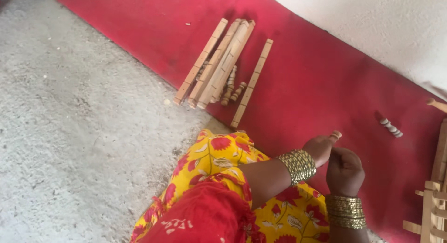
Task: The person sits on the floor and assembles small wooden toy furniture parts by hand, fitting small turned wooden pieces into slots on long wooden bars and pressing them together, working through several pieces one at a time.
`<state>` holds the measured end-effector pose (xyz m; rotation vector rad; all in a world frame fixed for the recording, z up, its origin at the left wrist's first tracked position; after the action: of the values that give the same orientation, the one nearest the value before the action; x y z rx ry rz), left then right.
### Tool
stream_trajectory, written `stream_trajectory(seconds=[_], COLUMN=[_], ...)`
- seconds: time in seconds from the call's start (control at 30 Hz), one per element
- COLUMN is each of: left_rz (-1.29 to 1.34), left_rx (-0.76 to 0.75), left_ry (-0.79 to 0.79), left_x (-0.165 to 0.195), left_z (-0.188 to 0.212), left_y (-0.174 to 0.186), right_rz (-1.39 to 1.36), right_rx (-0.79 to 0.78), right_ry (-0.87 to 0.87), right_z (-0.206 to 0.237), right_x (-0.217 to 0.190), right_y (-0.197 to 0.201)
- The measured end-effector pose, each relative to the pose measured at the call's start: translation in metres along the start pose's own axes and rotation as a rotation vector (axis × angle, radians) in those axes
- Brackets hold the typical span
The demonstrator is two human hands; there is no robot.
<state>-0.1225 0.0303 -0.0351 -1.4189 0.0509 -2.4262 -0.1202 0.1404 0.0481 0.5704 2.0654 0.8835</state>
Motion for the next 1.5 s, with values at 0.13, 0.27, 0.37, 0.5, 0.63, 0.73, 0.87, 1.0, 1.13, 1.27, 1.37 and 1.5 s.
stream_trajectory(seconds=[0.13, 0.27, 0.37, 0.5, 0.63, 0.73, 0.87, 1.0, 1.13, 1.27, 1.37, 1.5], left_rz=[0.024, -0.560, -0.029, 0.469, 0.454, 0.661, 0.614, 0.670, 0.624, 0.294, 0.297, 0.564], left_rx=[-0.041, 0.075, 0.123, 0.020, -0.108, -0.235, -0.044, -0.017, -0.096, -0.110, -0.104, 0.085], left_ry=[0.064, -0.871, -0.610, -0.276, 0.066, 0.019, 0.030, -0.177, 0.070, 0.055, -0.063, -0.124], left_x=[-0.033, 0.007, -0.013, -0.034, -0.043, -0.028, -0.037, -0.018, -0.037, -0.040, -0.029, -0.020], left_z=[-0.009, -0.005, -0.034, -0.030, 0.002, 0.010, -0.009, -0.017, -0.002, 0.004, -0.008, -0.024], left_y=[-0.019, -0.031, 0.003, 0.006, -0.025, -0.038, -0.010, 0.010, -0.017, -0.031, -0.017, 0.024], right_rz=[-0.049, 0.069, -0.121, -0.115, -0.095, -0.050, -0.130, -0.207, -0.108, -0.344, -0.463, -0.408], right_rx=[-0.002, 0.082, -0.035, 0.006, 0.158, 0.189, 0.138, 0.037, 0.085, 0.110, -0.014, -0.060], right_ry=[-0.203, -0.115, -0.098, -0.024, -0.212, -0.158, -0.047, 0.031, -0.171, -0.330, -0.361, -0.006], right_z=[-0.005, -0.004, 0.003, 0.002, -0.010, -0.014, -0.006, 0.000, -0.009, -0.014, -0.008, 0.001], right_x=[0.031, 0.021, 0.007, -0.010, 0.014, 0.006, -0.018, -0.031, 0.009, 0.038, 0.026, -0.034], right_y=[0.000, 0.010, -0.003, 0.004, 0.023, 0.029, 0.021, 0.002, 0.001, 0.001, -0.015, -0.018])
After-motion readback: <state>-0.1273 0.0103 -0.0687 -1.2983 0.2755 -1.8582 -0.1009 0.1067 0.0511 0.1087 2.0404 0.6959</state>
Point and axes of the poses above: each hand's wrist, its own z-axis away from the middle knuckle, its own y-axis out of the back of the hand, x = y × z, the point moved 10 cm from there along -z, towards the middle knuckle, and after that the axes turned 9 degrees about z, right-handed, at the moved point
